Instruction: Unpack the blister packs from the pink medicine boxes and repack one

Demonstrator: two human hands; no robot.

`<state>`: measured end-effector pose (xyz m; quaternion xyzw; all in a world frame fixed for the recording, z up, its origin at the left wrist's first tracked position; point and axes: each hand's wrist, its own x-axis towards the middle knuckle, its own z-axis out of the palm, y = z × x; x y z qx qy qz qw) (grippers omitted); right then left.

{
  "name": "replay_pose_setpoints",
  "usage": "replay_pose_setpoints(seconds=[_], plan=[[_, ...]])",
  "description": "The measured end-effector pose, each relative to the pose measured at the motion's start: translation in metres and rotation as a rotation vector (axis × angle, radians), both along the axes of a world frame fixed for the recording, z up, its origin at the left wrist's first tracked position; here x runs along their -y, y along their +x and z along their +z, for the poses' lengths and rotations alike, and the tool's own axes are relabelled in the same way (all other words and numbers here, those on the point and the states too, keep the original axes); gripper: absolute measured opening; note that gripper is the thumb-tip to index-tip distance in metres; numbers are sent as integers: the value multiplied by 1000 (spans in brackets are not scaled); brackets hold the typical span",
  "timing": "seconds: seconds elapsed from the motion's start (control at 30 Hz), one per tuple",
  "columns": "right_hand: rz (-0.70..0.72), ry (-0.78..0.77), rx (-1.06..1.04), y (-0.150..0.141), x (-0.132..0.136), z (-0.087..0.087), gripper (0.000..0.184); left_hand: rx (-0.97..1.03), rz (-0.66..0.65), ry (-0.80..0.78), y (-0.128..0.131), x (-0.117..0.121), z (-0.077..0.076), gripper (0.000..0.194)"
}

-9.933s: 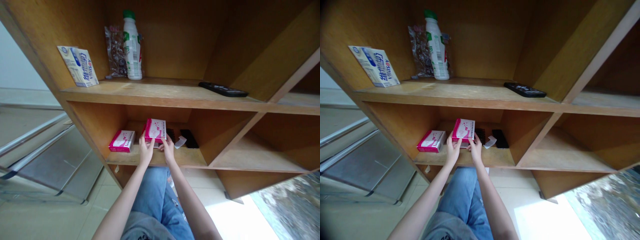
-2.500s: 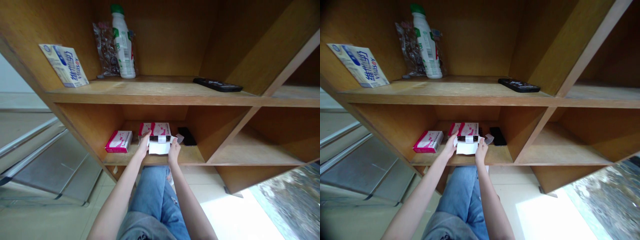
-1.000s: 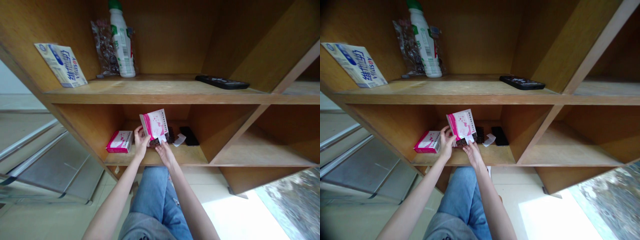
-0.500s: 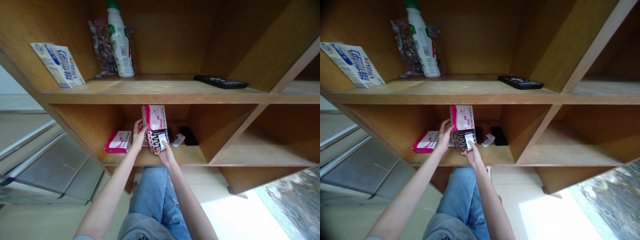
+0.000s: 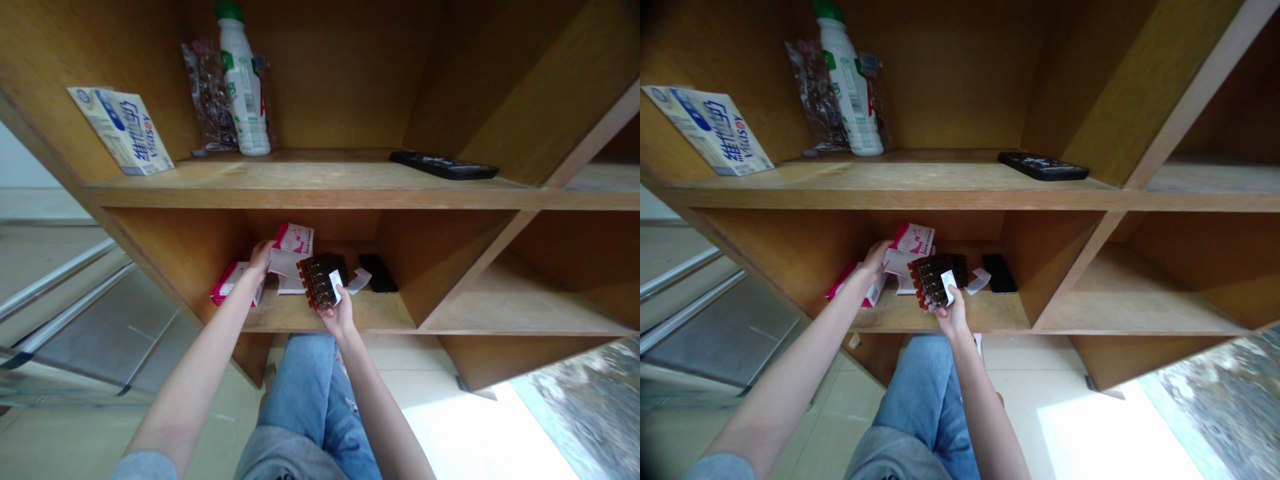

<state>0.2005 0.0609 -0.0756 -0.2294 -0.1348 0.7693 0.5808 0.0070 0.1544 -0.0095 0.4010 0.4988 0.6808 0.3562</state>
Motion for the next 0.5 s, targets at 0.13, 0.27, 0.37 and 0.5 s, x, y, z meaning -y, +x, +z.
replay_pose_setpoints(seconds=[0.13,0.27,0.37,0.5], plan=[[-65,-30,-44,1,-2,2,18,-195,0,-121,-3,6,-16,16],[-84,-52,-53,-1,-5,1,18,-377,13,-176,-4,7,-23,19],[-119,-55,-28,-4,-4,4,16,-473,40,-186,-3,9,-21,23],[-221,-111,106,-5,8,15,24,-715,189,32,6,29,-15,30]])
